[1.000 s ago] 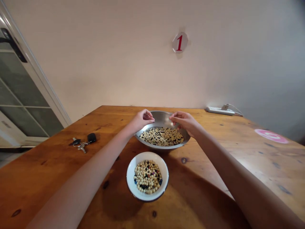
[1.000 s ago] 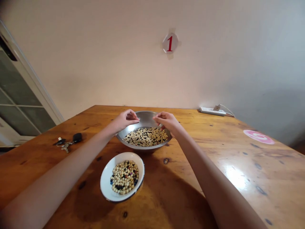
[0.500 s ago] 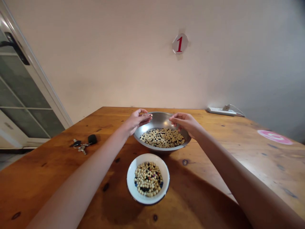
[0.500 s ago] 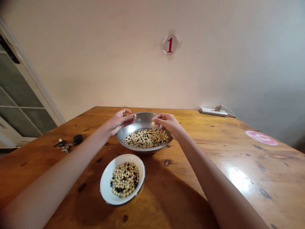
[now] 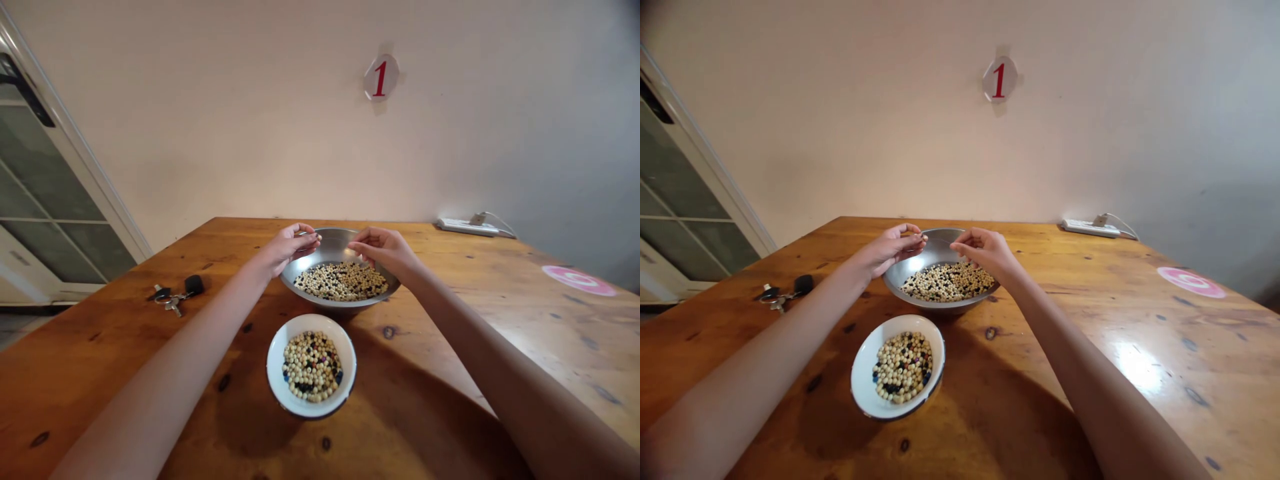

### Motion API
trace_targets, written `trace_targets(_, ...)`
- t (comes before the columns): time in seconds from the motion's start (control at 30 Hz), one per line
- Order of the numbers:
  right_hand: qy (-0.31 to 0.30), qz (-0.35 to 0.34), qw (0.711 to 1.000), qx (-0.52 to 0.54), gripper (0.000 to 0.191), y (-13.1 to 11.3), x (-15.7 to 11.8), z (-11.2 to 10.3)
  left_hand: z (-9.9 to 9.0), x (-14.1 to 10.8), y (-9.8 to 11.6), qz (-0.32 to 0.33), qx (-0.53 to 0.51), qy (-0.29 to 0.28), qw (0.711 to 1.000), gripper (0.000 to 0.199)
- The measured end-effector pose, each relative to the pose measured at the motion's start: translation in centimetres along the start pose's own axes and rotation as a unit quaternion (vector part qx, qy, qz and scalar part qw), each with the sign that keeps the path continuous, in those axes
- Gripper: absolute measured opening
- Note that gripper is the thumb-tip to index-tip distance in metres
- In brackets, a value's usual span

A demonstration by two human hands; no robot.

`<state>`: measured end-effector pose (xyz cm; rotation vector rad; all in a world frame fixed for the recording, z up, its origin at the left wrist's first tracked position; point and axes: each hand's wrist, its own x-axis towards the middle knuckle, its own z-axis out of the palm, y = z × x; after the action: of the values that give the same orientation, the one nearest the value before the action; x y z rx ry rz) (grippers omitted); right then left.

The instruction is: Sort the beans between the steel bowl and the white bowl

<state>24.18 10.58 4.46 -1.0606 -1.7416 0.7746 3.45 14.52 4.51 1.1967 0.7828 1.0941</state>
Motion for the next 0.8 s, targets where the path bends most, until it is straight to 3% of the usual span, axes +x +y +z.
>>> trace_targets(0.8, 0.002, 0.015, 1.000, 0.011, 0.019, -0.50, -0.29, -0.03, 0.39, -0.28, 0.08, -0.005, 0.024, -0.014, 1.000, 0.014)
